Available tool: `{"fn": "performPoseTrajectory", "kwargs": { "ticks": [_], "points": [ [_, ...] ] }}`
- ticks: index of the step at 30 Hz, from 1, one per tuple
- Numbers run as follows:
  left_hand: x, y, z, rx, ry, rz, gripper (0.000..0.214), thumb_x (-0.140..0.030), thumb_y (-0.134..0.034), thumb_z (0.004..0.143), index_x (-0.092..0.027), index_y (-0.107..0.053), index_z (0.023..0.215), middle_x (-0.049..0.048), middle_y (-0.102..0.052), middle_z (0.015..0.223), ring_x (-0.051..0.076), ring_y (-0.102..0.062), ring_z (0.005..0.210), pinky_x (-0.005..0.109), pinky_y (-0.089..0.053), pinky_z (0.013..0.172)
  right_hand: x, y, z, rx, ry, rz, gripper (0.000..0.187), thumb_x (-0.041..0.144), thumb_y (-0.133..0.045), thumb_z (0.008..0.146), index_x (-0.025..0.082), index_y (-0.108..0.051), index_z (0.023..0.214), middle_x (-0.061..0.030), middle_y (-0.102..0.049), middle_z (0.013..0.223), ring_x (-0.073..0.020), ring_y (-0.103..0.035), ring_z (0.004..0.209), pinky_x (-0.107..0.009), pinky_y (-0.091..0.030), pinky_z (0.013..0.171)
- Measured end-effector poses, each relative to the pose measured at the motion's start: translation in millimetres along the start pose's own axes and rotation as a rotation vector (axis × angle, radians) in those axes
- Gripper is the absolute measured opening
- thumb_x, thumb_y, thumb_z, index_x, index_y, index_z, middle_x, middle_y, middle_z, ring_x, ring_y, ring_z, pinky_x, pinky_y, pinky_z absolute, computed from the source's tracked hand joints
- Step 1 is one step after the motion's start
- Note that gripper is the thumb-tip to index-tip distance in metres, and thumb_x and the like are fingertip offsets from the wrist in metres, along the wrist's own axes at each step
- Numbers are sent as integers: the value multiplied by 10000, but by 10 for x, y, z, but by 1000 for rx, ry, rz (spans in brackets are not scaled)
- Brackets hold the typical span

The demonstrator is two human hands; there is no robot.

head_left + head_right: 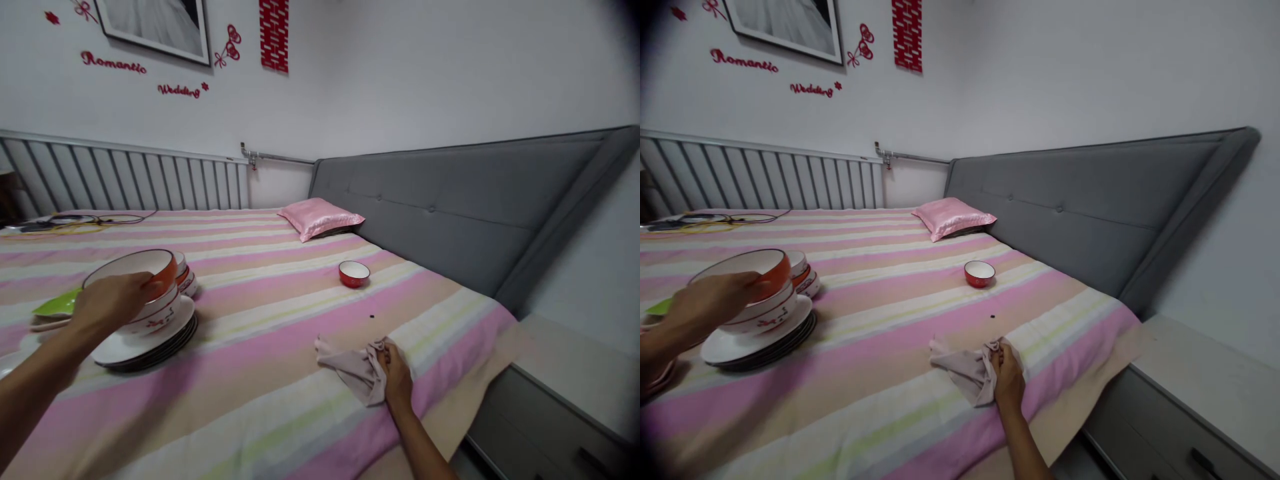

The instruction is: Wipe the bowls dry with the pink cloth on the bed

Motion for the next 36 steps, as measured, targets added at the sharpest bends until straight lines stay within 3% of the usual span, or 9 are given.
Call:
{"fn": "performPoseTrajectory", "kwargs": {
  "ticks": [2,6,10,13,17,21,24,31,36],
  "points": [
    [-161,157,-72,30,24,183,443,-459,-374,900,-157,-652,1065,173,-634,1033,292,-543,912,362,-385,784,-17,-18,5,-8,18,20,458,513,-356,827,166,-595,1006,-114,-672,897,-268,-624,815,-338,-447,695],
    [-440,418,-184,-74,-44,298,474,-486,-295,944,-174,-598,1131,116,-637,983,224,-551,828,295,-361,742,-47,-47,10,-48,53,14,428,501,-377,821,171,-606,967,-106,-671,868,-265,-623,796,-334,-446,688],
    [-679,372,-360,-190,-191,167,445,-514,-375,905,-164,-623,1022,47,-633,764,189,-527,678,236,-278,622,-66,-63,16,-47,37,-17,446,522,-371,822,175,-605,976,-105,-674,865,-271,-628,781,-335,-439,666],
    [-957,92,-556,-106,-377,-196,370,-494,-428,851,-196,-645,829,32,-626,669,182,-525,620,238,-277,583,-52,-58,17,-28,21,1,455,538,-379,814,176,-605,972,-98,-674,837,-263,-626,756,-333,-438,667],
    [-1340,-506,-756,158,-393,-712,408,-550,-499,760,-188,-591,594,12,-559,551,168,-486,549,253,-291,550,5,-34,14,-37,14,24,433,551,-396,810,191,-613,914,-82,-675,803,-250,-617,747,-318,-431,663],
    [-1586,-1175,-864,481,-217,-1314,431,-583,-659,640,-154,-622,625,25,-608,606,178,-526,591,260,-365,578,41,-24,24,-56,-18,30,422,549,-436,783,195,-632,900,-81,-683,827,-255,-614,765,-314,-419,663],
    [-1631,-1548,-923,579,-87,-1559,428,-545,-731,609,-128,-652,669,41,-630,620,172,-539,573,262,-398,557,52,-20,38,-66,-46,68,419,556,-476,750,198,-647,884,-74,-682,817,-252,-612,756,-315,-418,667],
    [-1528,-1912,-964,615,169,-1925,385,-421,-759,675,-110,-696,891,78,-703,749,179,-629,638,266,-492,602,152,-10,154,-101,-182,300,399,544,-606,592,185,-642,763,-59,-680,742,-229,-615,705,-306,-455,633],
    [-1449,-2039,-920,561,285,-2022,339,-374,-769,676,-125,-703,896,74,-728,823,171,-656,693,246,-509,650,600,-5,346,-110,-303,549,361,494,-603,606,186,-595,793,22,-591,580,-170,-562,539,-277,-450,515]
  ]
}}
Point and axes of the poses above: each hand's wrist, its own z-axis towards the middle knuckle, its own y-axis out of the back of the hand, x = y × z, the point moved 4 cm from there along z, towards the middle knuckle
